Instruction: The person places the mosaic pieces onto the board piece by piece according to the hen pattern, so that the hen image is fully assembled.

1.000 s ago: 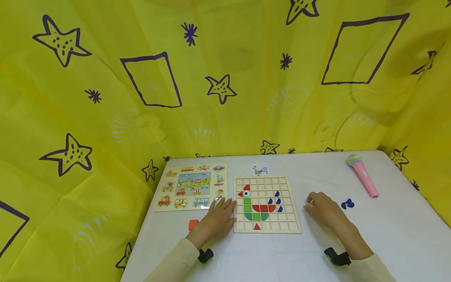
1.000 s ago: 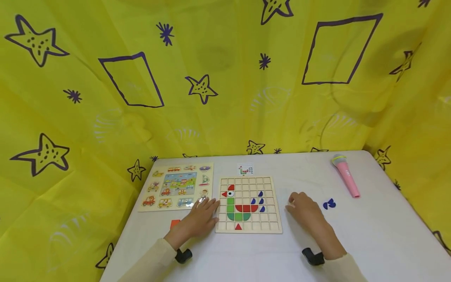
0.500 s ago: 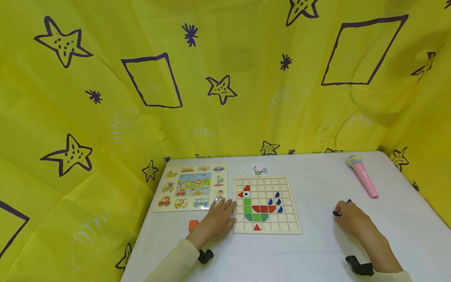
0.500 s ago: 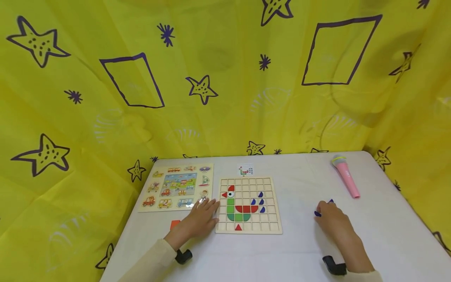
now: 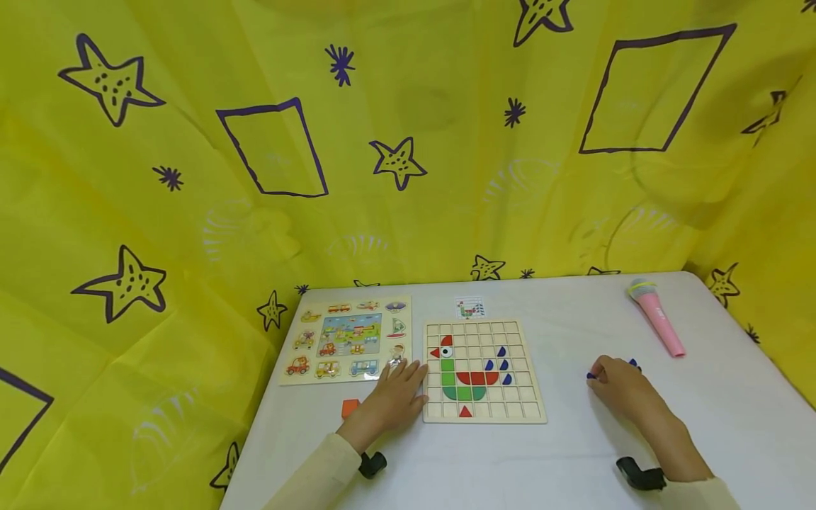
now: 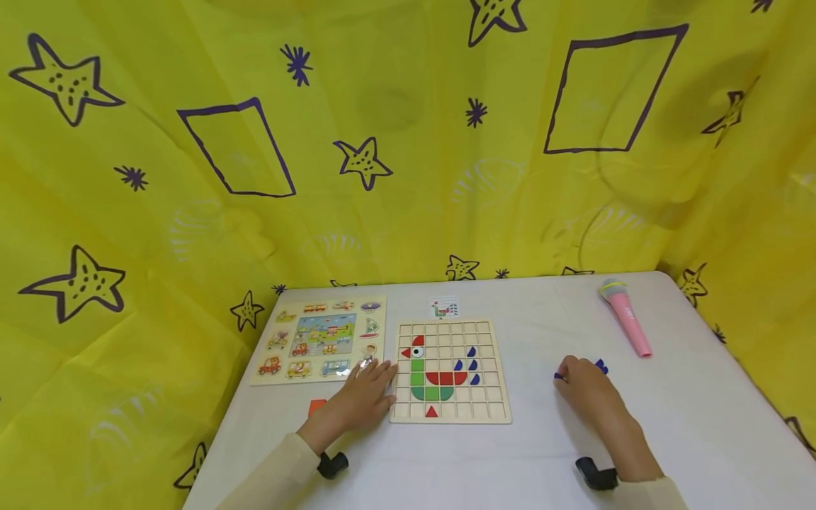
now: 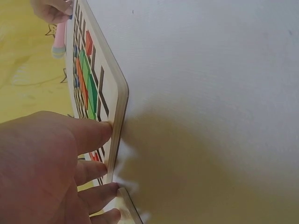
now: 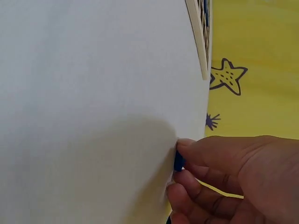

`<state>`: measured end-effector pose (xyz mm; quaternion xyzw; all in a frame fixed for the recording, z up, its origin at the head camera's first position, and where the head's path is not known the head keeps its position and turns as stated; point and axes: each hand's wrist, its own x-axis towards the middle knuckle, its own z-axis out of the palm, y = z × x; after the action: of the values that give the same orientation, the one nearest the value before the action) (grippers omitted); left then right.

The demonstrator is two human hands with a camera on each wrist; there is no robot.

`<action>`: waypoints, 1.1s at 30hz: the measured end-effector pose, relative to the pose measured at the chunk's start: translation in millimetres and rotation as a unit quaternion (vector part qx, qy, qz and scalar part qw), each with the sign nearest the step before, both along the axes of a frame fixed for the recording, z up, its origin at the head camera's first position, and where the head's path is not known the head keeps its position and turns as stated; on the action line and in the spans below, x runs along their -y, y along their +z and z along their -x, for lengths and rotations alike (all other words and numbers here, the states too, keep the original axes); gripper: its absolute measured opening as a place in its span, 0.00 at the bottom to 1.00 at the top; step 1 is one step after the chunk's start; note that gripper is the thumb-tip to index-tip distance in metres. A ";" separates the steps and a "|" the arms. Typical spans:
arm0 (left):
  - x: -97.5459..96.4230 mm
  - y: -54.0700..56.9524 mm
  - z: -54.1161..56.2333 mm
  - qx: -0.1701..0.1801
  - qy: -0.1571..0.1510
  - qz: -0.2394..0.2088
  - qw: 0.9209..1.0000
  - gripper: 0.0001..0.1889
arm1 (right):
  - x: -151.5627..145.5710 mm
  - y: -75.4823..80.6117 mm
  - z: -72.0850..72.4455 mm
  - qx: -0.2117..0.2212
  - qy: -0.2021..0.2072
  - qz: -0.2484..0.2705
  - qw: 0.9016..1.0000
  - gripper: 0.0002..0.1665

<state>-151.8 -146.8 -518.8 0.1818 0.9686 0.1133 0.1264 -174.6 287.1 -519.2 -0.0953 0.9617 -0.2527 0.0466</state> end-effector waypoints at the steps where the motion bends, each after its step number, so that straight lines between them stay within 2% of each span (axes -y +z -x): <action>1: 0.0 0.2 0.1 -0.001 0.000 0.000 1.000 0.33 | 1.9 0.2 1.4 0.001 -0.001 0.003 1.000 0.09; 10: -0.7 1.2 0.0 -0.002 -0.003 0.002 1.000 0.33 | 5.4 -4.0 10.6 0.021 -0.010 0.000 1.000 0.10; 15: -0.3 0.4 0.6 0.002 0.001 0.000 1.000 0.33 | 5.1 -0.9 9.7 0.032 -0.017 -0.007 0.999 0.14; 21: 0.3 -0.4 1.1 0.000 0.004 0.002 1.000 0.33 | 8.9 0.4 9.9 0.035 -0.001 -0.013 0.999 0.10; 33: 1.2 -1.6 1.1 -0.002 0.000 0.000 1.000 0.33 | 48.6 1.5 21.6 0.038 -0.018 0.006 0.999 0.10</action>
<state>-152.8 -148.0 -520.4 0.1822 0.9688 0.1132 0.1241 -196.3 238.4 -517.8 -0.0690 0.9592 -0.2628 0.0781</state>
